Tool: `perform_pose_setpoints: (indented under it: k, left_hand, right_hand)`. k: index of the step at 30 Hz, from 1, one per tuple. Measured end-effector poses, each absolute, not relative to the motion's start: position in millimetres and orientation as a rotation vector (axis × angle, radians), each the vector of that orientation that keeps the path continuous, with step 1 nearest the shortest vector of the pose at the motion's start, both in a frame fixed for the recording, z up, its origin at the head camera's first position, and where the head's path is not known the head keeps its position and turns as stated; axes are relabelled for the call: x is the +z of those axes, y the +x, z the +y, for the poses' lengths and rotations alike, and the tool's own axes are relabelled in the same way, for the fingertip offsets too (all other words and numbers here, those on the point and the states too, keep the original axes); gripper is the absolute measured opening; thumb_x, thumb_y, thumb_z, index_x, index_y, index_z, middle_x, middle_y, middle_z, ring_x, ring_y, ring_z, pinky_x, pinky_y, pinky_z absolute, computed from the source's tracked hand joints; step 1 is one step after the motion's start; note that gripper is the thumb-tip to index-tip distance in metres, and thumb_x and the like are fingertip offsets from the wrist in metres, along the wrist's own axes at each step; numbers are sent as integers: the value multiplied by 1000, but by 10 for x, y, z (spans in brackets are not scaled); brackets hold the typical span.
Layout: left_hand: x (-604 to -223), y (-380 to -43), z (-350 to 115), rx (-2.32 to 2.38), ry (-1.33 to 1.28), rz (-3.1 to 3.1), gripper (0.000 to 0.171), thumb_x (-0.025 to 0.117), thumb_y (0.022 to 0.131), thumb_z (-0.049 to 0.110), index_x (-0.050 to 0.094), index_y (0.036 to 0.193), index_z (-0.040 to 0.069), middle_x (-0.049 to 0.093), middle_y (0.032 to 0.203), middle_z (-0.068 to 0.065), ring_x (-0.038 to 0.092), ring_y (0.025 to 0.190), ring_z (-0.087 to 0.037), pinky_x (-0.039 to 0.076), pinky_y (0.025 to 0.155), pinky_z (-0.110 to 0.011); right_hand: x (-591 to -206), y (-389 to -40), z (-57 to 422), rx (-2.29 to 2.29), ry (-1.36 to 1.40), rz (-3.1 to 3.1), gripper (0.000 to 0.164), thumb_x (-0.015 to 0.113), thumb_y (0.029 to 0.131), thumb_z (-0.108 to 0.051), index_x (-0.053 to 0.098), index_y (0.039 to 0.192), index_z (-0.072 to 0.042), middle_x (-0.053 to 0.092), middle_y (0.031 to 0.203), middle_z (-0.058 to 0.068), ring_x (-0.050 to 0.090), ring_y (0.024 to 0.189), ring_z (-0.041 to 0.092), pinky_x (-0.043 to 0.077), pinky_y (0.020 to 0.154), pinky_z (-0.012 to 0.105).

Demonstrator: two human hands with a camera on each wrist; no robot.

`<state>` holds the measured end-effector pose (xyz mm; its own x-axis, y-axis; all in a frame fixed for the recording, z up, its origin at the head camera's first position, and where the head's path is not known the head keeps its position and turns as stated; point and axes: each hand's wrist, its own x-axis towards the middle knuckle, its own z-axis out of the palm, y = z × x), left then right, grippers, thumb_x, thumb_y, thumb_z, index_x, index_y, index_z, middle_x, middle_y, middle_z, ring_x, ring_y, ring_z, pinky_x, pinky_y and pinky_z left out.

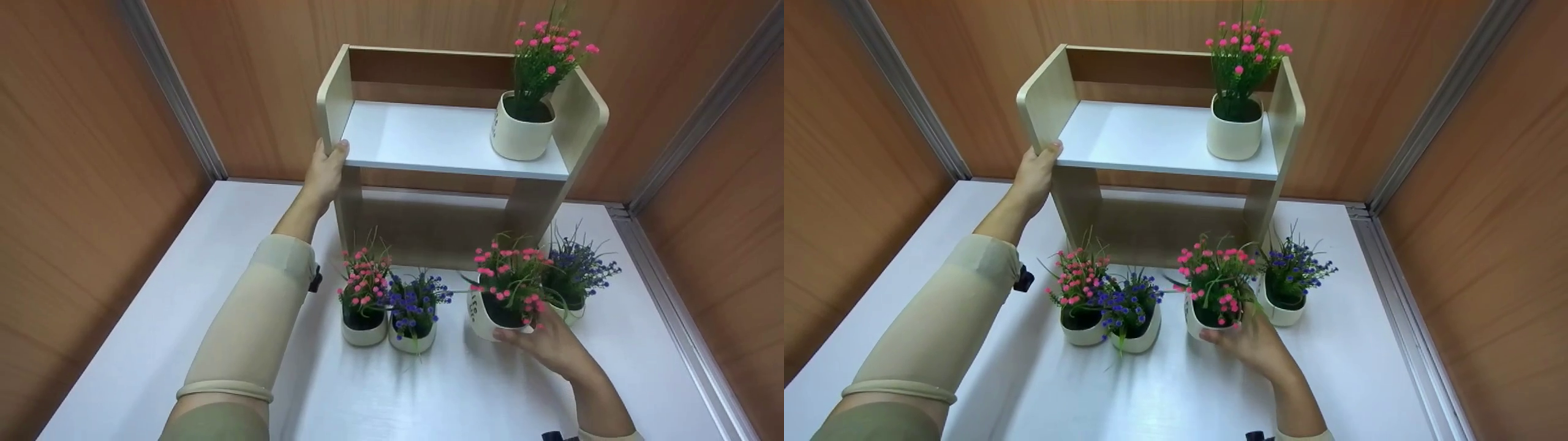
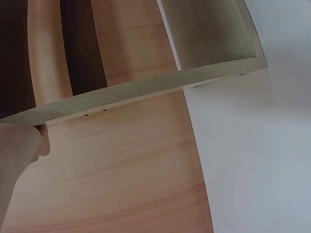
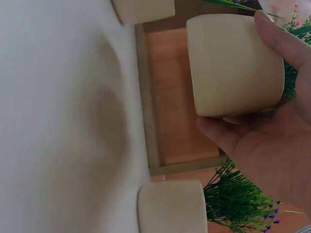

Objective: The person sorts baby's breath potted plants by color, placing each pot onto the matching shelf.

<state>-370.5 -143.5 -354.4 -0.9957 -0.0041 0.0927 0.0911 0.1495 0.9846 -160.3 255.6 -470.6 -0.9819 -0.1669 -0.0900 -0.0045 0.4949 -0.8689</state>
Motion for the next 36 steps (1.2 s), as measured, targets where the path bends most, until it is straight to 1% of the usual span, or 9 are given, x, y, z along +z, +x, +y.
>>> perform_pose_setpoints:
  k: [3,5,10,15,18,22,26,31,36]
  left_hand:
    - [-3549,-3711,-1432,-1991,-132,-2317,71,43,106,48,12,161,16,17,169,-7,9,160,-26,9,131,-45]
    - [-3544,-3705,-1428,-1990,-108,-2327,75,43,105,50,9,162,16,13,170,-8,7,160,-27,8,131,-45]
    - [-3528,-3704,-1425,-2002,-53,-2361,86,43,103,55,-2,162,13,1,172,-9,-1,160,-27,3,131,-45]
    - [-3536,-3699,-1426,-2004,-56,-2362,83,42,103,55,0,162,16,3,172,-8,1,160,-27,5,131,-46]
    - [-3531,-3695,-1421,-2002,-52,-2366,86,42,103,57,-5,162,16,-3,172,-7,-4,160,-26,2,131,-46]
    - [-3528,-3722,-1409,-2004,-100,-2343,84,42,104,54,-4,162,15,0,172,-8,-4,160,-27,1,131,-46]
    - [-3545,-3742,-1413,-2000,-135,-2304,73,42,105,49,9,161,15,13,170,-7,5,160,-26,6,131,-46]
    - [-3551,-3745,-1406,-1996,-163,-2274,65,43,106,46,17,159,17,23,167,-7,12,159,-26,10,131,-45]
    - [-3555,-3732,-1384,-1984,-165,-2282,66,42,106,47,17,159,17,23,167,-7,12,159,-26,10,131,-46]
  right_hand:
    - [-4564,-1611,2541,-1510,-187,2602,110,84,81,-41,12,161,-21,26,166,13,23,154,40,24,118,69]
    - [-4483,-1628,2531,-1556,-239,2602,109,85,81,-38,12,161,-24,27,165,11,24,154,39,26,116,71]
    - [-4282,-1683,2485,-1635,-340,2623,92,83,84,-27,25,156,-23,40,155,7,37,146,35,34,114,68]
    - [-4059,-1728,2416,-1674,-344,2618,89,81,86,-24,26,157,-21,38,157,9,34,148,39,37,112,67]
    - [-3931,-1784,2369,-1686,-405,2643,85,80,86,-21,31,156,-22,41,156,8,37,146,36,39,112,65]
    - [-3777,-1900,2278,-1690,-588,2703,80,81,85,-17,39,152,-23,49,151,2,43,143,27,37,115,62]
    - [-3623,-2050,2129,-1721,-690,2706,77,81,85,-18,40,150,-27,51,148,-4,46,141,21,40,115,58]
    - [-3418,-2277,1922,-1818,-704,2676,80,82,84,-21,38,150,-26,49,147,-6,47,139,17,45,114,49]
    - [-3225,-2485,1801,-1790,-601,2770,83,84,82,-35,38,151,-26,47,151,-4,44,141,20,41,116,52]
